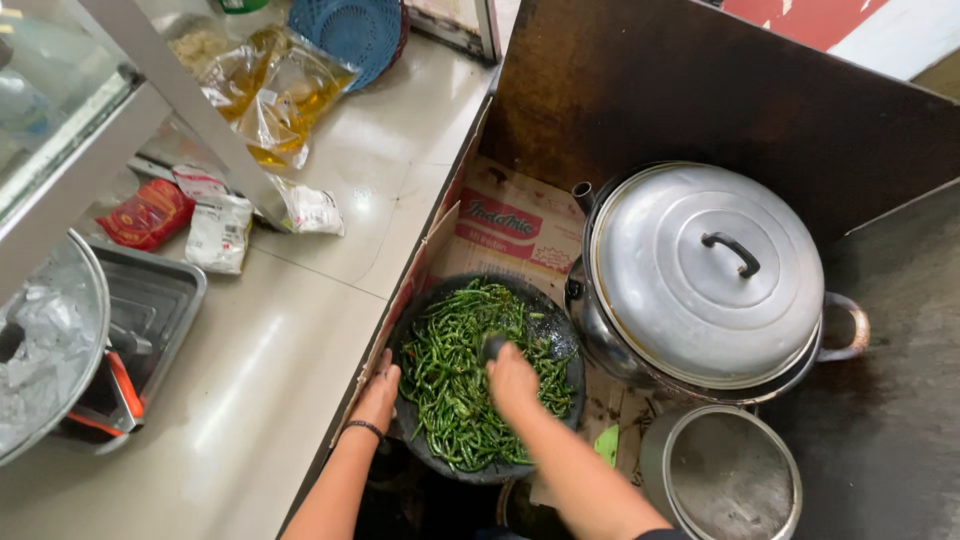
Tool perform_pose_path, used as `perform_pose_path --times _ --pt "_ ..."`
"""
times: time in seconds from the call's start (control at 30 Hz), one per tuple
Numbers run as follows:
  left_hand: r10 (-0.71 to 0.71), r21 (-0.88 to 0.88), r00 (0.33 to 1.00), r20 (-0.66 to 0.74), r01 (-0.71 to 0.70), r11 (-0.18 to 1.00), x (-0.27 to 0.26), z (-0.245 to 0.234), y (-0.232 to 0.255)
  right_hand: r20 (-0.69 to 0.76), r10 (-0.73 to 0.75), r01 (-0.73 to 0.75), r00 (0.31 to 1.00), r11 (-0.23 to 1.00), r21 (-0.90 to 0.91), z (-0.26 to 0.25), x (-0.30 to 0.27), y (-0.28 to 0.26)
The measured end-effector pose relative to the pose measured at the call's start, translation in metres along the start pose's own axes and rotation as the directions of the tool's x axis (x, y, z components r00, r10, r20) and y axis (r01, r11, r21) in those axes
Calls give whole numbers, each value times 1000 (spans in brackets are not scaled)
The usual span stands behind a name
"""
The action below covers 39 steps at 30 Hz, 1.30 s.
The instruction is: The person uses a pestle to crush and mix green vegetables in a stone mortar. The hands repeatedly press and rotate the pestle to break down the vegetables. The task continues throughout the clip without a visible final state or transfer of the contents.
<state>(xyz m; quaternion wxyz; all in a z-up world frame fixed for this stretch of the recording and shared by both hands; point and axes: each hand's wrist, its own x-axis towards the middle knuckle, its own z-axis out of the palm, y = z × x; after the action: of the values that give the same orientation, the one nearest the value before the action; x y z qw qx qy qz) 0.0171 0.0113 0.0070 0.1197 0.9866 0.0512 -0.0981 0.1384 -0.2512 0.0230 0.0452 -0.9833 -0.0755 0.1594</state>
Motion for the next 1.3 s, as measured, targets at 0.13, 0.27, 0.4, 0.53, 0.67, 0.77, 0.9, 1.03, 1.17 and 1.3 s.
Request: perform_pose_path --times 0.13,0.27,0.4,0.53,0.67,0.77,0.9,1.03,1.17,1.3 --pt "65 -45 980 -189 -74 996 -7 17 -2 14 3 -4 1000 997 80 12 31 -2" --pt "35 -88 992 -123 -46 995 3 13 -3 630 43 -156 776 980 125 -82 151 -5" --pt "91 45 976 -199 -84 995 -3 14 1 -118 -119 150 986 940 306 -30 52 -40" --pt "43 27 999 -14 -42 999 0 6 0 143 215 -237 966 959 156 -2 -30 -64" --pt "14 -3 1000 9 -14 1000 -2 -8 8 109 108 -124 988 979 159 -35 59 -39" --pt "17 -11 1000 -1 -17 1000 -9 -13 10 249 -13 -17 968 993 119 -25 18 -20" --pt "52 -1 998 -44 -52 999 -3 -5 3 3 2 -3 1000 965 263 -4 -39 -20" --pt "5 -72 992 -125 -14 997 -7 -6 11 634 -13 -36 773 997 64 -85 108 3" --pt "98 513 987 125 -149 845 -17 10 20 181 6 -29 984 992 122 -85 119 30" --pt "45 23 997 -66 -44 999 -2 14 -3 -90 -66 72 994 996 60 -9 -15 20"
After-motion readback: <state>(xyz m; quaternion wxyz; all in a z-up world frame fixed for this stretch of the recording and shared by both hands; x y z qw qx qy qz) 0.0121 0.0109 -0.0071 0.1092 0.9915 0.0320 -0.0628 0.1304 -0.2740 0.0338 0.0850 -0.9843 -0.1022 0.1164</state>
